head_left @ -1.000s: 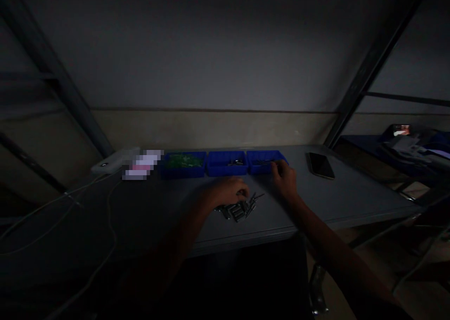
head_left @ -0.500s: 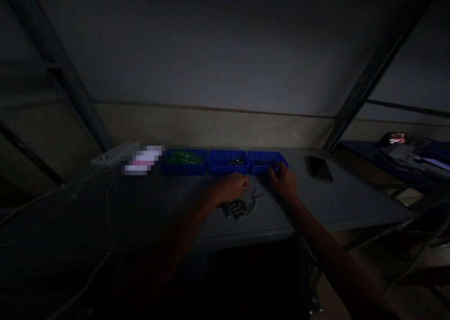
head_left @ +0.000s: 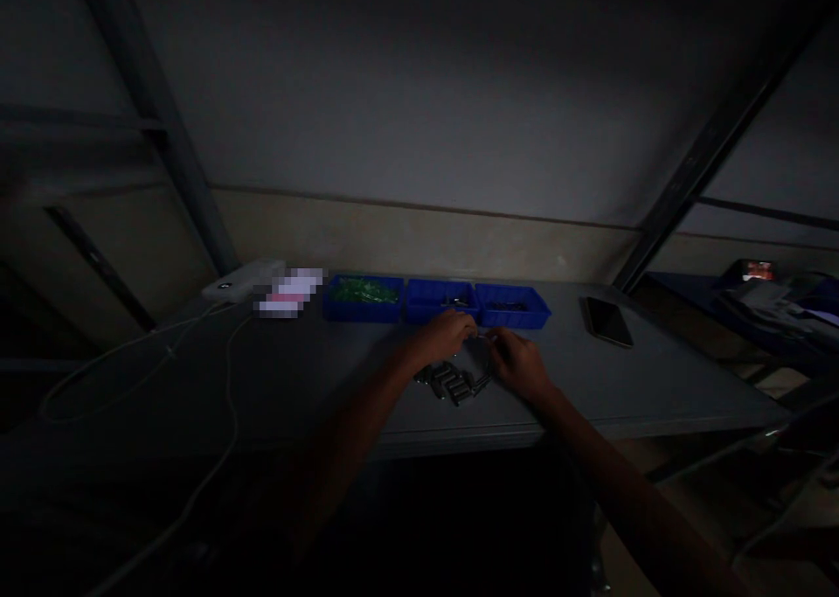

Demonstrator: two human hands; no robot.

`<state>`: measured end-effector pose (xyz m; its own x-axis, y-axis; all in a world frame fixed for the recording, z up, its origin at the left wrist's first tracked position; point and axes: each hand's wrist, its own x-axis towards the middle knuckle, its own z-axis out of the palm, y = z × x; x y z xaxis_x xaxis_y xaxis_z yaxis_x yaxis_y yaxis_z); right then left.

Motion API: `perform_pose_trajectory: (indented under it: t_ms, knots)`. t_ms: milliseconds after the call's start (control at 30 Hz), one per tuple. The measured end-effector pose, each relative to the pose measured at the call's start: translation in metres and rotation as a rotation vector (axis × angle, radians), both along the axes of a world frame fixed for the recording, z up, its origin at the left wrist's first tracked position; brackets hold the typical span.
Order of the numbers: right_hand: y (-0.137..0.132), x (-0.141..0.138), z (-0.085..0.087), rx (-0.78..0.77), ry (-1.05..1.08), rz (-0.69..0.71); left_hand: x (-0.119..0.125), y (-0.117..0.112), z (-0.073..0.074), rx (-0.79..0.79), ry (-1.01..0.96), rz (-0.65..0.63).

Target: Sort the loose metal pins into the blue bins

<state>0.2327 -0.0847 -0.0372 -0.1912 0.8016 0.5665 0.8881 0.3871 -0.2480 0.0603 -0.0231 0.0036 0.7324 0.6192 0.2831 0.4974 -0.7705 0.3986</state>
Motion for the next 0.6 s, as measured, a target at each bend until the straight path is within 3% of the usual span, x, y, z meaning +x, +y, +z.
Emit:
perform_pose_trajectory:
  t_ms: [233, 600]
  knots:
    - [0.0022, 0.0024, -0.0001, 0.02, -0.016, -0.08, -0.0022, -0.003, 0.0042, -0.01, -0.132, 0.035]
    - [-0.0036, -0.0017, 0.0057, 0.035, 0.033, -0.055, 0.0031, -0.0022, 0.0042, -0.026, -0.123, 0.087]
